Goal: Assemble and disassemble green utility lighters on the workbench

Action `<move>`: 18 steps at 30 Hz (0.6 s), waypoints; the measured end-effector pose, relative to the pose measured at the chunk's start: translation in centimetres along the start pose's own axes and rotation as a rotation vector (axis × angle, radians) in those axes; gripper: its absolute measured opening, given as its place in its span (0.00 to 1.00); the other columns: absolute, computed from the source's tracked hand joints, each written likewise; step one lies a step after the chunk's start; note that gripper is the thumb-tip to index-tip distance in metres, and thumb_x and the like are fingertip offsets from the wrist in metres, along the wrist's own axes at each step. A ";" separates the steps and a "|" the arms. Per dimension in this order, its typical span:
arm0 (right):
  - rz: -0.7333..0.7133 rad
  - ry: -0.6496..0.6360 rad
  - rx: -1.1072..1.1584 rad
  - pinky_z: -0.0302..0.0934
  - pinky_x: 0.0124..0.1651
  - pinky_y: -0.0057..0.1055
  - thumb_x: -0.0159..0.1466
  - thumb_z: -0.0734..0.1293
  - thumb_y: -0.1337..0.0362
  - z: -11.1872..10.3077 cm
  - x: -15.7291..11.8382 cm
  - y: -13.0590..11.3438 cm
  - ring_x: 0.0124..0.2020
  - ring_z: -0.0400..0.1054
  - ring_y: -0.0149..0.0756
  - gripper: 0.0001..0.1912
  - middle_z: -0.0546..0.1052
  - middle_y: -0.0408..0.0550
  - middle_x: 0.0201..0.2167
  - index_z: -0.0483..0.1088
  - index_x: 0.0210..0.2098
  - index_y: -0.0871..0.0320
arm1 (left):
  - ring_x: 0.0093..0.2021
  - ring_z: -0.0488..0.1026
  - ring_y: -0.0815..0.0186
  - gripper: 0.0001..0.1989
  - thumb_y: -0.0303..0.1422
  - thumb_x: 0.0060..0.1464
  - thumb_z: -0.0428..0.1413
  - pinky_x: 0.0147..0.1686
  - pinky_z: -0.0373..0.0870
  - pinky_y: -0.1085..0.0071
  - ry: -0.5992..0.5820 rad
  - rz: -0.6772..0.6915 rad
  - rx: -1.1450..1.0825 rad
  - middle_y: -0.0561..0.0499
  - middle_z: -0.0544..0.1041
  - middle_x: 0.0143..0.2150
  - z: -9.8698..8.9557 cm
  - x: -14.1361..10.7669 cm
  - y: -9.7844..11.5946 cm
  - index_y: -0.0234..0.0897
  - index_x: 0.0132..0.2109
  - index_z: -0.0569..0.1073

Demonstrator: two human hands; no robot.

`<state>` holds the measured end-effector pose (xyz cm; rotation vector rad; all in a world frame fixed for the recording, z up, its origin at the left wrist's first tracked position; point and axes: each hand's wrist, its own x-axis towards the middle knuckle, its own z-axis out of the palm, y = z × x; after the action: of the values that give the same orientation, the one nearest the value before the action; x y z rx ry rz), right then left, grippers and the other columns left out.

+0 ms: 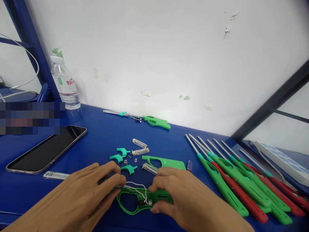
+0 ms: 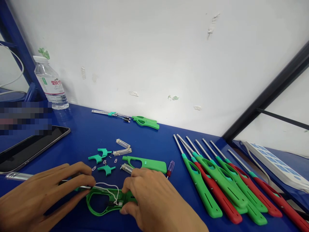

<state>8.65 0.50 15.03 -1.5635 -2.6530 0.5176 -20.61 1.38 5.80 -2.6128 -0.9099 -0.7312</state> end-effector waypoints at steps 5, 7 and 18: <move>0.053 -0.085 0.008 0.76 0.51 0.40 0.71 0.85 0.69 -0.7 0.2 -0.6 0.51 0.87 0.47 0.09 0.90 0.44 0.49 0.89 0.48 0.49 | 0.48 0.87 0.64 0.19 0.24 0.78 0.48 0.47 0.76 0.69 0.000 -0.045 -0.035 0.55 0.86 0.49 -0.4 0.5 0.2 0.50 0.53 0.81; 0.074 -0.127 0.033 0.74 0.52 0.40 0.72 0.85 0.67 -0.7 0.4 -0.5 0.52 0.86 0.48 0.09 0.89 0.44 0.51 0.89 0.49 0.48 | 0.47 0.86 0.63 0.19 0.23 0.78 0.48 0.48 0.76 0.68 0.009 -0.016 -0.032 0.55 0.86 0.47 -0.5 0.7 0.3 0.50 0.52 0.81; 0.119 -0.197 0.094 0.64 0.53 0.36 0.74 0.85 0.61 -0.5 0.8 -0.2 0.56 0.82 0.46 0.10 0.87 0.43 0.53 0.88 0.52 0.50 | 0.54 0.87 0.62 0.15 0.32 0.86 0.45 0.63 0.76 0.64 0.042 -0.128 0.026 0.53 0.88 0.55 -0.3 0.4 1.1 0.47 0.60 0.77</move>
<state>8.20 1.26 15.45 -1.7340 -2.6365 0.8303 -19.75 0.59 6.12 -2.5255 -1.0742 -0.7976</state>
